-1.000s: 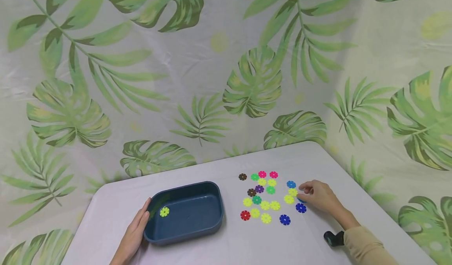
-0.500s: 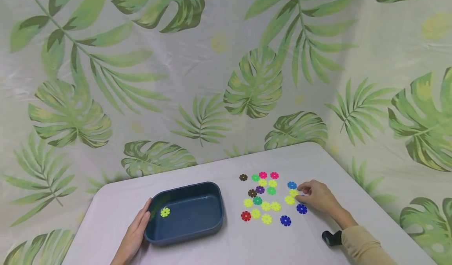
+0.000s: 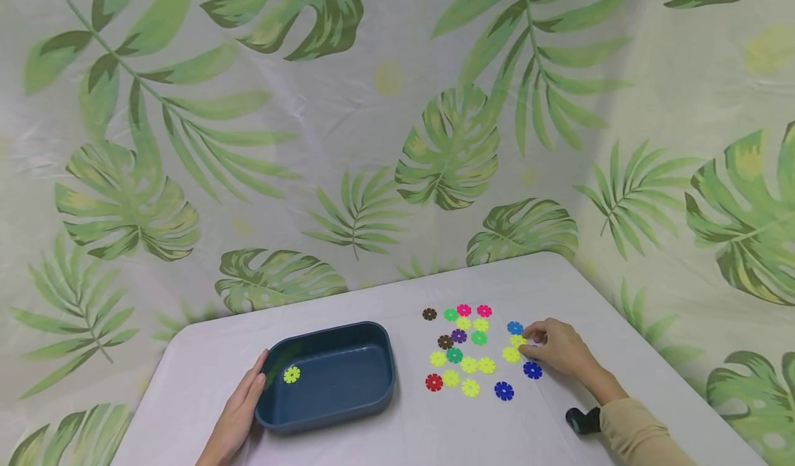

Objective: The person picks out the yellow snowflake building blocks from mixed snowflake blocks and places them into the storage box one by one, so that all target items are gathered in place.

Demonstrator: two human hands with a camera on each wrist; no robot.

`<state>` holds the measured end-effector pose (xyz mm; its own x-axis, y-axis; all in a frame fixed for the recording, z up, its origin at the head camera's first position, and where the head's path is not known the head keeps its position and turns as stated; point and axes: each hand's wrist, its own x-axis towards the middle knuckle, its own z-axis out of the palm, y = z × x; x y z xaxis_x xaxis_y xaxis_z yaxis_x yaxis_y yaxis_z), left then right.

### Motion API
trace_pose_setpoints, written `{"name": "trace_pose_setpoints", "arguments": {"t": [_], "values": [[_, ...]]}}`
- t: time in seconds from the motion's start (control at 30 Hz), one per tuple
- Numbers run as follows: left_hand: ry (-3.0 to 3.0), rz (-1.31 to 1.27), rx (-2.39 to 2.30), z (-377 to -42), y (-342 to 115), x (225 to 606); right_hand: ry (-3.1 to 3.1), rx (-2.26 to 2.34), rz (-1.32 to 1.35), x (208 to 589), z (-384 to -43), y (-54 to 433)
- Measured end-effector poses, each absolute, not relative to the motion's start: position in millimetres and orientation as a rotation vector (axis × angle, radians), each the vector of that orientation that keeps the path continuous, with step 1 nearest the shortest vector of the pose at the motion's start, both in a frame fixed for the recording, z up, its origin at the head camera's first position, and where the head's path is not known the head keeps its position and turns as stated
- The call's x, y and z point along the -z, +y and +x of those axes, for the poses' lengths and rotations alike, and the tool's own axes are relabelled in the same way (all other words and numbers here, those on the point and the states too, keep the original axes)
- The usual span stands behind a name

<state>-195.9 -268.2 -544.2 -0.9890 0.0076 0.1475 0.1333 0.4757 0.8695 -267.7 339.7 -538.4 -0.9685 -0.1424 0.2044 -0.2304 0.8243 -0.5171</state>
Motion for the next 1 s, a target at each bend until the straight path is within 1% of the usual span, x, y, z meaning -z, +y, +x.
{"name": "trace_pose_setpoints", "arguments": {"t": [1.0], "values": [[-2.605,-0.085,1.556,-195.4,-266.4,542.1,-2.845,-0.866,0.324,539.0,-276.4,335.6]]}}
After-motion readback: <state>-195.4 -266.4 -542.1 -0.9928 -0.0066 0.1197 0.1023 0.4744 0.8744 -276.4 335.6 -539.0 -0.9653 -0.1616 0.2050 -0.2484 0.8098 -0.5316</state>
